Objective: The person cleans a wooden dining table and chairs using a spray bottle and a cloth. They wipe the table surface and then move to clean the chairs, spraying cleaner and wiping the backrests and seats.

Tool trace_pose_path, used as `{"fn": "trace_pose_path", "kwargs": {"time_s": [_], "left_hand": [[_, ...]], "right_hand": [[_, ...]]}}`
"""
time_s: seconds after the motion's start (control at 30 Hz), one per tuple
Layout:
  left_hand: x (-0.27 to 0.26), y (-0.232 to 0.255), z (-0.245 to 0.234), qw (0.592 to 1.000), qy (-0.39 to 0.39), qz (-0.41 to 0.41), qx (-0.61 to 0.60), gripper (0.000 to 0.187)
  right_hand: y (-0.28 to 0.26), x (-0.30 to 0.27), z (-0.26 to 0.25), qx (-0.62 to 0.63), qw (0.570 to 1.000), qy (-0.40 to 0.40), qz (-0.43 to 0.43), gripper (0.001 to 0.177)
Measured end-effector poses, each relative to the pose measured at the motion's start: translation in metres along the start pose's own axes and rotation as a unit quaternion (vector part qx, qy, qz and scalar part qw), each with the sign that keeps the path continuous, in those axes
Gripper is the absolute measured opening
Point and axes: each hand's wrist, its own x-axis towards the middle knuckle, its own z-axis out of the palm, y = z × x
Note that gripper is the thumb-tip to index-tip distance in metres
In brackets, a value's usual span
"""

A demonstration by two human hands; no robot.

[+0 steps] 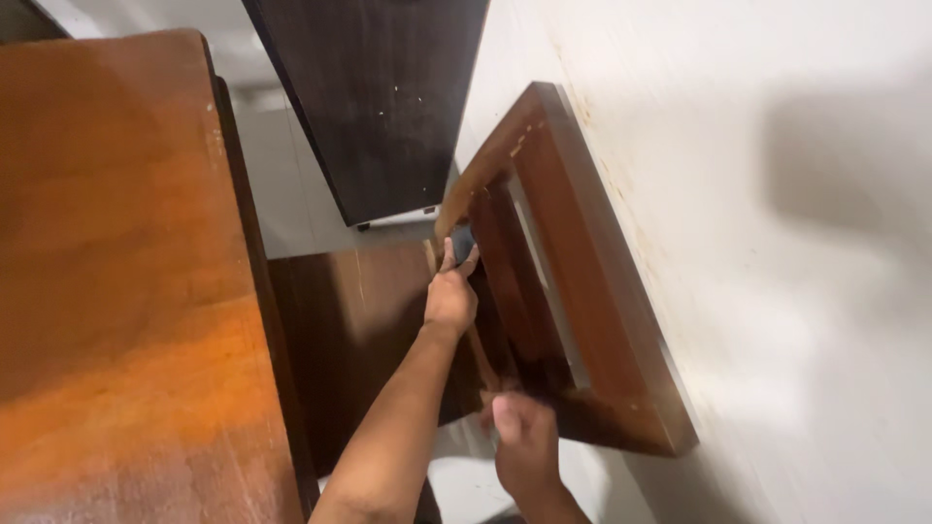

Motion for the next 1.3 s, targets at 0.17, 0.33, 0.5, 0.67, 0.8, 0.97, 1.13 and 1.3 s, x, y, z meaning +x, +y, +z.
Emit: {"fn": "trace_pose_path", "kwargs": {"time_s": [0.17, 0.33, 0.5, 0.67, 0.8, 0.97, 1.13, 1.3], "left_hand": [[-0.046, -0.006, 0.019, 1.000, -0.003, 0.009, 0.000, 0.079], [-0.091, -0.004, 0.031, 1.000, -0.004, 0.001, -0.013, 0.076], [-0.126, -0.008, 0.039, 0.999, -0.003, 0.012, -0.044, 0.075], [-0.149, -0.022, 0.057, 0.997, 0.007, 0.021, -0.080, 0.072], [-0.173, -0.035, 0.078, 0.988, 0.056, 0.052, -0.133, 0.069], [-0.186, -0.032, 0.093, 0.972, 0.107, 0.018, -0.208, 0.059], [-0.207, -0.024, 0.102, 0.965, 0.105, -0.103, -0.215, 0.056], [-0.209, -0.033, 0.117, 0.949, 0.176, -0.021, -0.263, 0.056]], "right_hand": [[0.036, -0.050, -0.023, -0.033, 0.996, -0.025, 0.078, 0.040], [0.059, -0.083, -0.043, -0.035, 0.990, -0.015, 0.136, 0.041], [0.064, -0.100, -0.056, -0.040, 0.995, 0.004, 0.095, 0.042], [0.070, -0.107, -0.062, -0.006, 0.999, 0.014, 0.036, 0.044], [0.072, -0.115, -0.065, 0.041, 0.994, 0.031, 0.101, 0.047], [0.072, -0.126, -0.071, 0.068, 0.989, 0.059, 0.116, 0.048], [0.069, -0.136, -0.081, 0.027, 0.988, 0.056, 0.143, 0.049], [0.074, -0.133, -0.080, 0.079, 0.977, 0.085, 0.177, 0.050]]}}
